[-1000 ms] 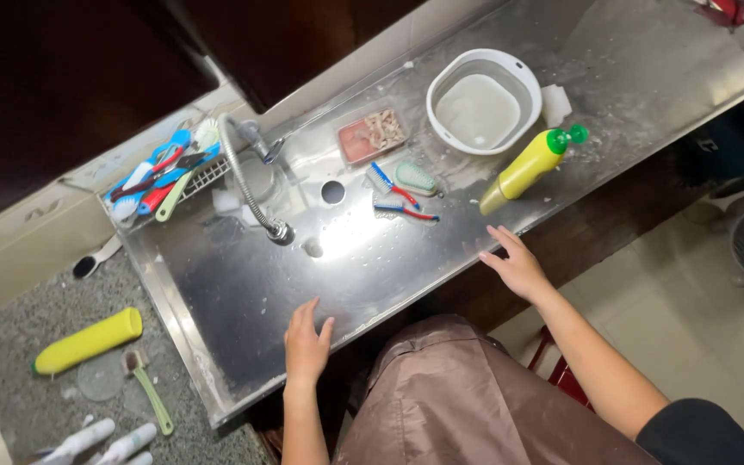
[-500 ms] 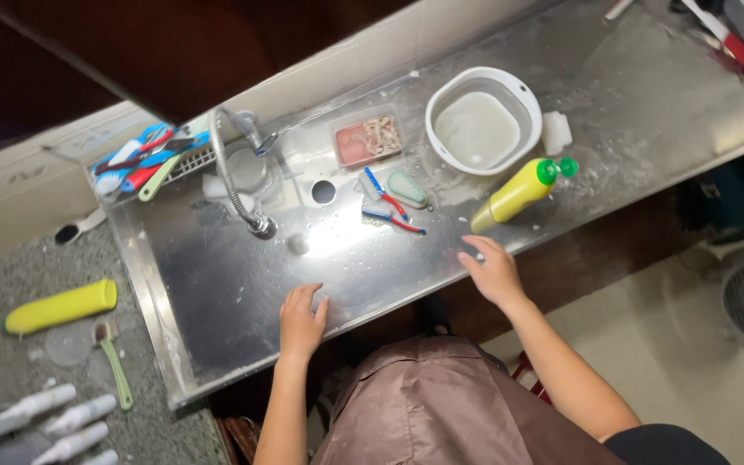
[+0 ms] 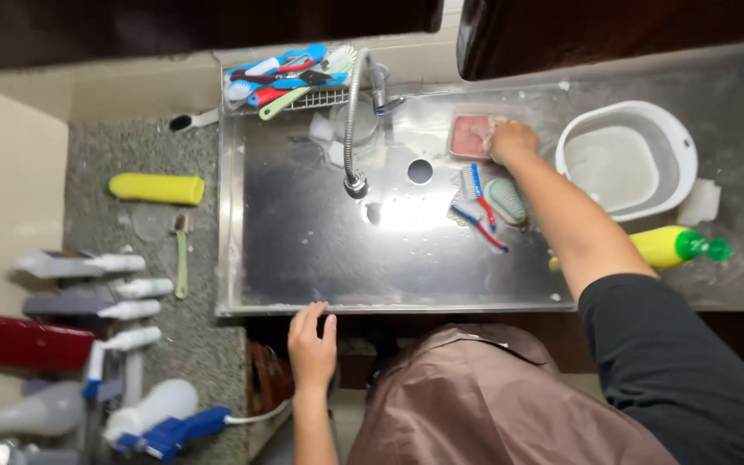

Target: Washing and scrubbing mesh shoe accessories in a sink and cleaning a red wallet with a cloth.

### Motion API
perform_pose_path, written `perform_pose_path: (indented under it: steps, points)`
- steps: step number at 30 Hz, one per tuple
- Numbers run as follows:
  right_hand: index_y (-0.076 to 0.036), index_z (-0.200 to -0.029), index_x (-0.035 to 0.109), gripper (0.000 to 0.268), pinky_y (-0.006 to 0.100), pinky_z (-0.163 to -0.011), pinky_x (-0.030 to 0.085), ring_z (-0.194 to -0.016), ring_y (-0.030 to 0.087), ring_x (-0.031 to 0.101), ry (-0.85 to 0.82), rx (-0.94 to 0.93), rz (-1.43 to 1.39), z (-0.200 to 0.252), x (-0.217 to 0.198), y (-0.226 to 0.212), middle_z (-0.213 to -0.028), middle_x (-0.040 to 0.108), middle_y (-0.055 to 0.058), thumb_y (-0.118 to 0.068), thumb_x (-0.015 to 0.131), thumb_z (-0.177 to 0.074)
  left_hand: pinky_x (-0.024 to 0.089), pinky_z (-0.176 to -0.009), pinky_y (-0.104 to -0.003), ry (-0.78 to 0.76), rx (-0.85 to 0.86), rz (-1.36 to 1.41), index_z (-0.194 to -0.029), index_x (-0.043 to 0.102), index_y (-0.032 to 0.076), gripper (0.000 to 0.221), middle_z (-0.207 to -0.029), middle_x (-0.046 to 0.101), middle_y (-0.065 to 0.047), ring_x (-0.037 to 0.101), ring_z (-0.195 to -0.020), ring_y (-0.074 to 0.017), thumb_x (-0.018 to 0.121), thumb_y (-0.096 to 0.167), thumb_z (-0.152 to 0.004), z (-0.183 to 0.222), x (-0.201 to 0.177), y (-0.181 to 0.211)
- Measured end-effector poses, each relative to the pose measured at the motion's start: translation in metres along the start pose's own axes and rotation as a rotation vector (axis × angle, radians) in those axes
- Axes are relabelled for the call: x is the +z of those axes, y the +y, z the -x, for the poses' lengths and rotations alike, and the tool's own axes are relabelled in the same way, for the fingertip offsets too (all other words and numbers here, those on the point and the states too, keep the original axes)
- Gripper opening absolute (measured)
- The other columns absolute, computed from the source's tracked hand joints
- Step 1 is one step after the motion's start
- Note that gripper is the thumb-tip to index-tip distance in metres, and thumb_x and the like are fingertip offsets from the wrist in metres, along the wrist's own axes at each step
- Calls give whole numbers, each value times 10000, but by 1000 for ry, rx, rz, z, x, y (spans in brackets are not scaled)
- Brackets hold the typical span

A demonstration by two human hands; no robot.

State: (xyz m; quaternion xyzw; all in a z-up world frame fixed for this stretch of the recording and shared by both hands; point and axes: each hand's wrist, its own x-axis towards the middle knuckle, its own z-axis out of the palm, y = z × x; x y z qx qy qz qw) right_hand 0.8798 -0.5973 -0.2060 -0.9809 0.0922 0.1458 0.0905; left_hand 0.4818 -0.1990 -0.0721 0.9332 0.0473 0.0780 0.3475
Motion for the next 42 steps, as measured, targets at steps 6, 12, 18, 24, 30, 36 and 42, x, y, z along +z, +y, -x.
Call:
perform_pose_path:
  steps: [6,12,18,24,30,36,42]
  points:
    - [-108,-1060,811,218,496,-845,592,-1065,379,727,128,-63,108,-23,16,29,-1145,754,182,-231,676,-940,541,-972,-410,58,-137,52,-1158,711,27,268,-1201,711,-153,683,-1110,-330,673,180,-941,-7,-28,-38]
    - [-159,-1023,792,179,480,-859,551,-1022,368,696,159,-17,-220,22,-95,7,-1069,750,153,-267,759,-884,594,-764,-376,-68,-227,46,-1156,715,70,273,-1185,709,-110,711,-1014,-288,666,195,-918,-50,-42,-45]
    - [-154,-1012,805,175,466,-814,544,-918,349,705,318,-186,-378,52,-160,-3,-937,747,140,-285,748,-911,588,-739,-356,-72,-102,114,-1129,727,65,249,-1126,734,-109,728,-954,-277,681,191,-919,-69,-25,-23]
    - [-49,-1019,760,252,401,-691,517,-711,257,668,429,-375,-504,68,-207,-8,-821,718,129,-301,756,-1028,588,-749,-365,-102,15,225,-1116,725,45,241,-1105,735,-129,720,-991,-311,691,159,-907,-60,-4,-21]
    - [-39,-1014,760,224,351,-702,534,-745,203,690,354,-434,-503,68,-199,-10,-844,736,92,-259,792,-984,575,-828,-374,-73,2,233,-1101,734,47,223,-1072,736,-138,725,-984,-322,704,156,-908,-38,-10,-19]
    - [-92,-1021,785,177,435,-777,544,-833,322,708,215,-355,-246,25,-118,11,-905,747,148,-241,795,-925,577,-821,-377,30,-115,210,-1114,728,60,232,-1079,735,-131,724,-982,-317,694,162,-909,-12,-21,-25]
    - [-228,-1244,759,421,474,-972,514,-1106,399,665,-45,-191,-39,-1,-38,20,-1172,710,202,-328,846,-844,576,-818,-394,105,-182,178,-1112,729,55,226,-1075,733,-136,715,-970,-343,689,173,-923,15,-40,-22]
